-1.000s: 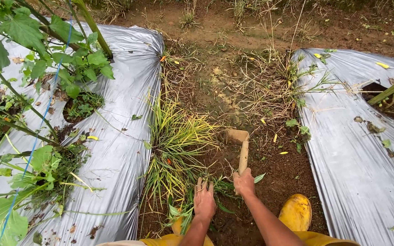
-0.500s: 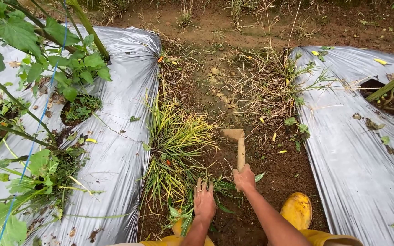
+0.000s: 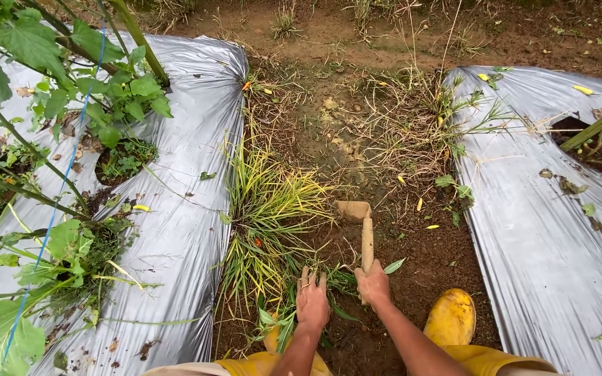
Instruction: The person weeds a garden bed by hand and with a hoe. They pull weeds from around pepper plants and use a hoe to chop and remove grassy weeds from the soil between plastic mulch rows.
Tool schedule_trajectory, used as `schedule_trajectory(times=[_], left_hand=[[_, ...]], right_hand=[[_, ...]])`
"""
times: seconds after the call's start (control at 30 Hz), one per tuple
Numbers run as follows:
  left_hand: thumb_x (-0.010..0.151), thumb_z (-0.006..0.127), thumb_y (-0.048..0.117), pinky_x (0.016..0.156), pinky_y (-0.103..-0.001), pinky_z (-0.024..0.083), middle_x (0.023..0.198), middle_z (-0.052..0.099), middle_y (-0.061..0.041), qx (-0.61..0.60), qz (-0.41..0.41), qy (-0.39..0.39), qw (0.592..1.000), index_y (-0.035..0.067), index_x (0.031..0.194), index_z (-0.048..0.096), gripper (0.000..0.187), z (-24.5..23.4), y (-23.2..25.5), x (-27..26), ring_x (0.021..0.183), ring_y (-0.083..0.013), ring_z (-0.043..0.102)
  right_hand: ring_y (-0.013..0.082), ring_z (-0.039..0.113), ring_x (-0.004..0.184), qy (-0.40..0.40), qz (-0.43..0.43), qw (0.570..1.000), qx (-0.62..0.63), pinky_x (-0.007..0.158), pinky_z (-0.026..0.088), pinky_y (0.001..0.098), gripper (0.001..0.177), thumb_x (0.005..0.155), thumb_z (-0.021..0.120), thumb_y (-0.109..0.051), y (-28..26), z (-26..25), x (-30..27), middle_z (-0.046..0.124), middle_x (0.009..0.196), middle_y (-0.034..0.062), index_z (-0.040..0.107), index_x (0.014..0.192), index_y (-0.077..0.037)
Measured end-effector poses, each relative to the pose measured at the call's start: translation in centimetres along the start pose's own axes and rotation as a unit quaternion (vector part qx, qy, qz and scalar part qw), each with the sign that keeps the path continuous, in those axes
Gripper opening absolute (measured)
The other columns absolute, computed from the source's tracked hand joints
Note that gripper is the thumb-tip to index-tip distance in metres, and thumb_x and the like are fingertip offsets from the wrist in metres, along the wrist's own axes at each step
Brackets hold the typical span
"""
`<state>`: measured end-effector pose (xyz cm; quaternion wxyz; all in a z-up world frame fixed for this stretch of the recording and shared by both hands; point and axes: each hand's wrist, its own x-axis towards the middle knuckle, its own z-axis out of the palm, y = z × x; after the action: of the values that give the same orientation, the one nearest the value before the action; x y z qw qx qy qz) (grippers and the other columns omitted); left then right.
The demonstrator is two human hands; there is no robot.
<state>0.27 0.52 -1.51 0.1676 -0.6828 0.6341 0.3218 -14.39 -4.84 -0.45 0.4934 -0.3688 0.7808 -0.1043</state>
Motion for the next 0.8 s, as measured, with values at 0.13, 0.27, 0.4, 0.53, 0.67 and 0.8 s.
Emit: schedule_trajectory(times=[0.13,0.27,0.4,0.53,0.67,0.8], left_hand=[[0.087,0.036,-0.025,0.126,-0.052,-0.011,0.171,0.003,-0.016,0.018,0.003,-0.004,1.0,0.016,0.164,0.013,0.09,0.9,-0.3,0.4,0.157,-0.0344,-0.018],[0.089,0.044,-0.019,0.126,-0.054,-0.006,0.169,0.01,-0.017,0.023,0.016,0.055,0.998,0.014,0.159,0.022,0.08,1.8,-1.0,1.3,0.158,-0.0354,-0.008],[0.087,0.049,-0.011,0.125,-0.058,-0.006,0.173,-0.016,-0.009,0.101,-0.013,0.067,0.993,0.022,0.166,-0.005,0.101,-2.3,-0.1,-1.8,0.157,-0.0362,-0.015],[0.103,0.052,0.024,0.126,-0.06,-0.005,0.171,0.013,-0.006,0.115,-0.021,0.033,0.993,0.021,0.164,0.014,0.072,0.7,-1.9,0.9,0.159,-0.0343,-0.001],[0.098,0.043,0.0,0.127,-0.057,-0.002,0.17,0.011,-0.009,0.09,-0.015,0.019,0.996,0.019,0.163,0.015,0.073,1.4,-2.0,1.2,0.158,-0.038,0.002],[0.091,0.032,-0.019,0.126,-0.057,-0.005,0.17,0.007,-0.011,0.105,-0.008,0.015,0.994,0.017,0.164,0.012,0.084,2.4,-1.9,1.0,0.157,-0.0401,0.0]], right_hand=[[0.0158,0.057,0.052,-0.028,-0.059,0.998,-0.025,0.043,0.054,0.0314,0.021,0.097,0.061,-0.022,6.0,2.5,-1.3,0.063,0.08,0.0057,0.053,0.112,-0.01],[0.0175,0.056,0.059,-0.061,-0.108,0.99,-0.061,0.052,0.048,0.0342,0.029,0.089,0.063,-0.026,8.9,3.2,-2.9,0.067,0.081,0.0053,0.058,0.115,-0.016],[0.0135,0.049,0.051,-0.093,-0.079,0.991,-0.047,0.044,0.044,0.0316,0.033,0.092,0.062,-0.023,6.8,1.3,-5.1,0.064,0.08,0.0044,0.059,0.125,-0.015],[0.0207,0.054,0.057,-0.007,-0.106,0.994,-0.03,0.05,0.041,0.0396,0.018,0.084,0.063,-0.024,6.4,2.8,-3.3,0.062,0.074,0.0063,0.055,0.096,-0.014],[0.0195,0.055,0.055,0.042,-0.028,0.993,0.106,0.045,0.049,0.0366,0.016,0.096,0.06,-0.021,0.9,2.3,-4.9,0.058,0.078,0.0079,0.05,0.102,-0.01],[0.0142,0.053,0.048,-0.032,0.002,0.998,0.049,0.038,0.05,0.0253,0.018,0.104,0.062,-0.02,-1.1,1.3,-5.4,0.06,0.082,0.006,0.052,0.115,-0.01]])
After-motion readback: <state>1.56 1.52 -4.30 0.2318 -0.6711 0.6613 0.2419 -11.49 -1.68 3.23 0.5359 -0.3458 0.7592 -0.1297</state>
